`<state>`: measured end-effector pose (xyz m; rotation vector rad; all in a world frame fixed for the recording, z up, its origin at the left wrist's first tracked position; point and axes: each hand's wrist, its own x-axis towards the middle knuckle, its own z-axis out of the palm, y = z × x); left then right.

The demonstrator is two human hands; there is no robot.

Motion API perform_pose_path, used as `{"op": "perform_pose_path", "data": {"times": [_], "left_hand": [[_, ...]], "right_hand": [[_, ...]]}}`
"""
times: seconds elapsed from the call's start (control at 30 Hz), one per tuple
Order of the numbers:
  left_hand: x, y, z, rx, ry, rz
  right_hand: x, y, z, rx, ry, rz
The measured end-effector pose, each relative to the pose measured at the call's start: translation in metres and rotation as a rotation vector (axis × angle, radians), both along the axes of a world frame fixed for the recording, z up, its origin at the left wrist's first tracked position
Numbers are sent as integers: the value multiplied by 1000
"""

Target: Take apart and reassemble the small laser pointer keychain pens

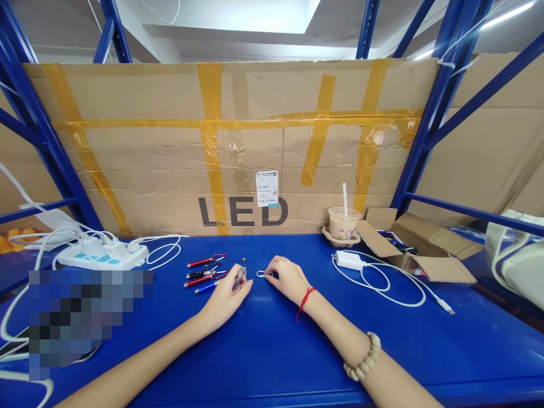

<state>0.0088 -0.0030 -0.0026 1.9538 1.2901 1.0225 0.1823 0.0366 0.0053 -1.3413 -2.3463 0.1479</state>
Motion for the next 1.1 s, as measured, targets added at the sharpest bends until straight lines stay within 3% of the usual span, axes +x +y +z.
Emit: {"op": "perform_pose_path", "data": {"times": [0.27,0.47,0.73,0.9,1.1], "left_hand": [[-4,4,4,91,-45,112],[-8,5,7,86,13,32],[-10,4,4,119,27,2],[-8,1,1,113,48,-50],[-7,0,6,113,-8,-23]], "right_hand": [[-12,-15,6,113,143,195],[-11,-15,7,164,219,339],[-12,-22,7,212,112,363],[-16,-25,8,133,-33,340],[-16,-22,5,181,-59,360]]}}
